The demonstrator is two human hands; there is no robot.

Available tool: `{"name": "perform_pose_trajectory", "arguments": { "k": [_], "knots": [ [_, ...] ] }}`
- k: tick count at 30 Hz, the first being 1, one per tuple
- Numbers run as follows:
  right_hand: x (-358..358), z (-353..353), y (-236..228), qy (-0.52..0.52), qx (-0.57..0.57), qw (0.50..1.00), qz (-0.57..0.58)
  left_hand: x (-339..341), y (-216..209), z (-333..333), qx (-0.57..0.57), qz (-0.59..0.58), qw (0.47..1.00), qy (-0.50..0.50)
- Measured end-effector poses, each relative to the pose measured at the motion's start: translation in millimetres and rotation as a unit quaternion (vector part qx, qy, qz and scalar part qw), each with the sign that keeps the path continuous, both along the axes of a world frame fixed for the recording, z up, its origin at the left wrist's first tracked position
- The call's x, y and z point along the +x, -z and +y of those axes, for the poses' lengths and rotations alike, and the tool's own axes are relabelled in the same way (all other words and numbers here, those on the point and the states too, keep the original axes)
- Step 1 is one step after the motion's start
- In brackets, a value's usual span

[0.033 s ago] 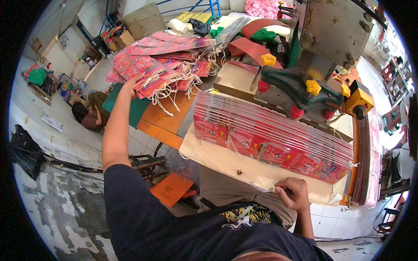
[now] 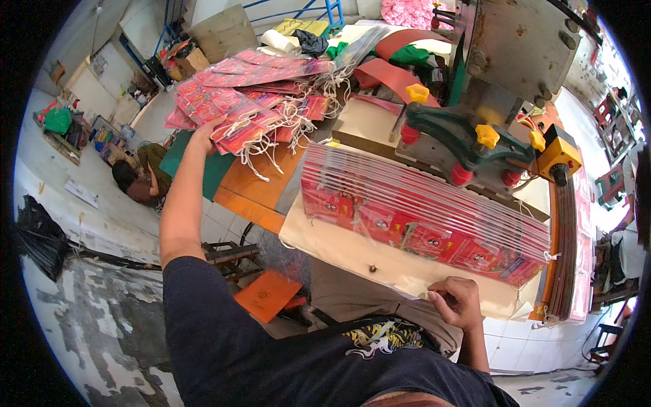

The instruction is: The person organizes and stacks red paper bags or wrappers at a processing machine, flipping through them by hand and checking the alignment before gathering them into a bundle.

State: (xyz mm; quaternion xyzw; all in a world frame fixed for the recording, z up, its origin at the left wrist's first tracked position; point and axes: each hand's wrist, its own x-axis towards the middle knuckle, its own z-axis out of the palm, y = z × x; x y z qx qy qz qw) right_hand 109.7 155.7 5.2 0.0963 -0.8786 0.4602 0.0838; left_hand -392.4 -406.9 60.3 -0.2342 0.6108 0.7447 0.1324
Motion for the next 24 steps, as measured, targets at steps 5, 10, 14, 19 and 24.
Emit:
{"name": "perform_pose_trajectory", "arguments": {
  "k": [5,10,14,19,24],
  "knots": [
    [0,1,1,-0.002,-0.002,1.0,0.011,-29,19,3,0.081,0.036,0.996,0.016],
    [1,0,-3,0.006,-0.016,1.0,0.003,-42,26,0,0.1,0.102,0.99,0.009],
    [0,1,-1,0.016,-0.019,1.0,0.008,-26,32,13,0.128,0.169,0.977,0.003],
    [-2,1,-5,0.01,-0.023,1.0,-0.007,-4,27,13,0.098,0.213,0.972,-0.022],
    [-1,1,-4,0.007,-0.035,0.999,-0.022,15,5,-17,0.083,0.228,0.97,-0.005]
  ]
}}
